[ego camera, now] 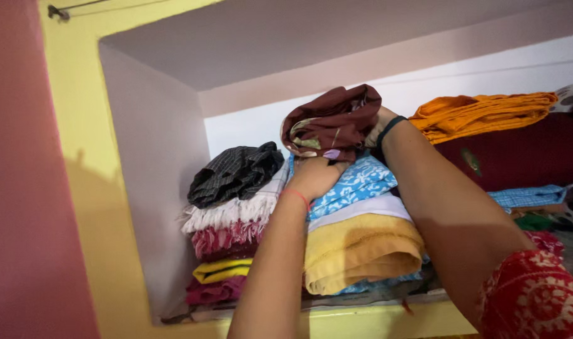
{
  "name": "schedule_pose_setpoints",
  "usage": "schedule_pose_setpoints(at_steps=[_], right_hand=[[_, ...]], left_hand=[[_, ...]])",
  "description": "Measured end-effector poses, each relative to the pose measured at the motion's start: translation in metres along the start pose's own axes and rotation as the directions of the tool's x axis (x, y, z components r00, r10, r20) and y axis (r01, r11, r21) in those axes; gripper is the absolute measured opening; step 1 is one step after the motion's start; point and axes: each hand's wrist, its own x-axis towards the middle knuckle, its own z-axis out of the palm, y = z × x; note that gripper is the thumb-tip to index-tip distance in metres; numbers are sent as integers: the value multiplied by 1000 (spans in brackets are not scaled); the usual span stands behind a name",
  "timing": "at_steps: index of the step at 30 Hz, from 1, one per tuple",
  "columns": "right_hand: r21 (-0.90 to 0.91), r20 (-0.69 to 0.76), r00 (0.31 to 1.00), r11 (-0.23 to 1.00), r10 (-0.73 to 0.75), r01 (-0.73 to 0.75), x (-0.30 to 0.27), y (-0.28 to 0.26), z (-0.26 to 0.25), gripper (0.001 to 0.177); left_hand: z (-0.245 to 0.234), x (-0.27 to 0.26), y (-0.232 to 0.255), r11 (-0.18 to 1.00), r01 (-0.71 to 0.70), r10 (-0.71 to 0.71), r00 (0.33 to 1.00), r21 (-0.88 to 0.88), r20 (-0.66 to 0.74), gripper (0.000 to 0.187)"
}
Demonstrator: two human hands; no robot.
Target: The person folds a floral pattern cloth on a bed, carries it to a shelf, and then folds a pink towel by hand on the bed.
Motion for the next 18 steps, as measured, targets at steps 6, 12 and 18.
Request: schedule_pose_setpoints(at_steps=[6, 12, 18], right_hand=[[0, 0, 1000, 1000, -2, 2, 1, -6, 3, 51], [-18, -12, 1000, 1000, -2, 1, -10, -12, 7, 52], [-77, -34, 999, 997, -18, 15, -32, -30, 6, 52]], left_hand=[[-17, -42, 37, 942, 154, -259, 899, -297, -353, 54], [-44, -66, 68, 841, 77, -435, 686, -536, -583, 138], [-67, -60, 88, 859, 228, 101, 802, 458, -589, 125]])
